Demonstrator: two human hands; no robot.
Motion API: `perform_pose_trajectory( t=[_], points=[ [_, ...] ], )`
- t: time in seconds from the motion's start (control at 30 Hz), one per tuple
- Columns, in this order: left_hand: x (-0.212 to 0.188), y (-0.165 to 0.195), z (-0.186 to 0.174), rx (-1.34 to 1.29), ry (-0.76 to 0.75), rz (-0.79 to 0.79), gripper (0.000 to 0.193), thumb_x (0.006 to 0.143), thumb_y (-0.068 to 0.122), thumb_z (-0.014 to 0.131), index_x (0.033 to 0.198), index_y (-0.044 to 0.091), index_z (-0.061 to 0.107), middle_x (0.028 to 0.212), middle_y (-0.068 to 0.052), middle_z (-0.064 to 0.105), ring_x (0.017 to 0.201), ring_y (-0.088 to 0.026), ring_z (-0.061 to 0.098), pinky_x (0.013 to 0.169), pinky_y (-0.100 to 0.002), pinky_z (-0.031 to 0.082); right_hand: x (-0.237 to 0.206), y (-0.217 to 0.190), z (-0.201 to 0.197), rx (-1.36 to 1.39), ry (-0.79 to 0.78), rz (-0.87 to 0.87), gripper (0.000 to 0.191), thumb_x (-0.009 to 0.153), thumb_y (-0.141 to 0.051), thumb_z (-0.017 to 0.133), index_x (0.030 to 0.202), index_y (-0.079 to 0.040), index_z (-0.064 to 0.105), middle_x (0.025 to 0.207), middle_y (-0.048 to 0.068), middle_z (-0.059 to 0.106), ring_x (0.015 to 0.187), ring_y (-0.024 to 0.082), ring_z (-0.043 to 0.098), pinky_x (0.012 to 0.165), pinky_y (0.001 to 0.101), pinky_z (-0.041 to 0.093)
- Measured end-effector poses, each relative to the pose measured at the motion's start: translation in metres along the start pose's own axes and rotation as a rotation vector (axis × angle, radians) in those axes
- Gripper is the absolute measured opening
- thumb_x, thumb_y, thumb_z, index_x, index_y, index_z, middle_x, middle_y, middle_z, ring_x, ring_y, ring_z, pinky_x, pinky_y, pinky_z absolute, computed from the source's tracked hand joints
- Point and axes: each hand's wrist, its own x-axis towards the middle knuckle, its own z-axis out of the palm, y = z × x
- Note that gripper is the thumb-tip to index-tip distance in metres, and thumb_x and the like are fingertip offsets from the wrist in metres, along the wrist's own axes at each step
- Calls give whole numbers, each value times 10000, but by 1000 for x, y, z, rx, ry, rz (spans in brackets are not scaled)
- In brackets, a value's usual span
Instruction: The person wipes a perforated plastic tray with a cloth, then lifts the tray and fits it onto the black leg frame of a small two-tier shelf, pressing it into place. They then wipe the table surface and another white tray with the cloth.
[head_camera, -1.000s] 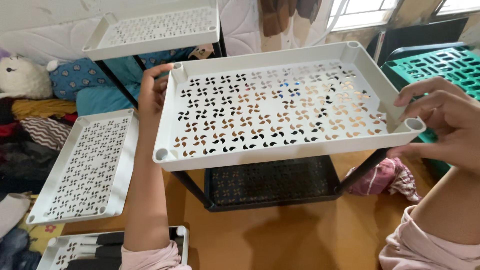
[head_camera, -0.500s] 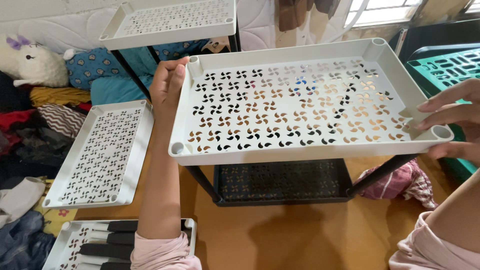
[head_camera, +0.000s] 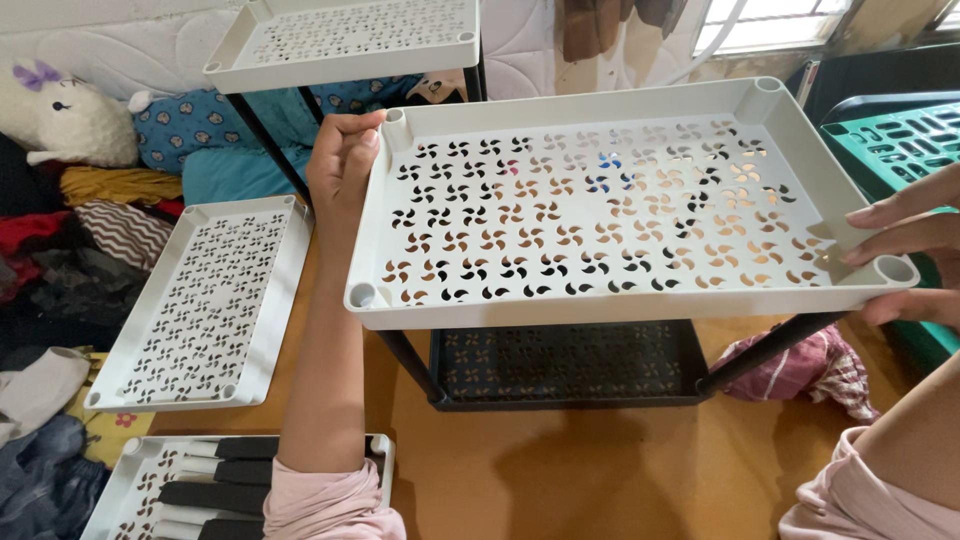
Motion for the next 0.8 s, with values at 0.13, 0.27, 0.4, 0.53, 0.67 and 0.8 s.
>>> perform_pose_trajectory(
  t=[0.13,0.27,0.4,0.53,0.67,0.8],
  points=[
    [-1,1,1,-1,4,-13,184,1075,139,559,1173,5,638,920,-35,690,775,-26,561,730,-206,469,-2,3,1,20,13,-10,420,691,-358,777,1055,-159,709,1358,5,546,1300,141,615,1149,392,459],
    [-1,2,0,30,1,-2,180,1079,122,547,1179,0,636,949,-29,689,796,-22,554,747,-207,466,-6,5,1,-24,1,-2,419,665,-359,781,1022,-148,718,1337,22,548,1298,147,598,1132,397,457],
    [-3,1,0,0,-2,-9,177,1077,121,543,1178,5,629,922,-22,682,774,-17,544,728,-205,457,-10,8,3,-74,15,54,402,650,-369,798,993,-165,754,1288,11,579,1282,115,627,1137,374,490],
    [-2,0,-1,36,-4,10,180,1080,121,542,1181,4,634,915,-20,676,771,-16,532,730,-202,448,-12,13,3,-65,23,43,393,658,-386,798,983,-170,756,1282,15,575,1275,103,626,1122,367,495],
    [-1,-1,-1,29,16,2,174,1076,125,543,1167,7,635,898,-20,675,761,-20,543,721,-205,461,-13,15,3,-119,4,93,374,651,-354,800,970,-161,779,1270,19,580,1261,114,644,1111,368,508],
    [-1,0,0,52,9,16,181,1073,131,541,1169,10,636,886,-18,672,747,-19,533,709,-207,452,-11,10,4,-85,13,100,373,643,-347,798,965,-161,769,1275,17,575,1251,126,645,1101,366,505]
  ],
)
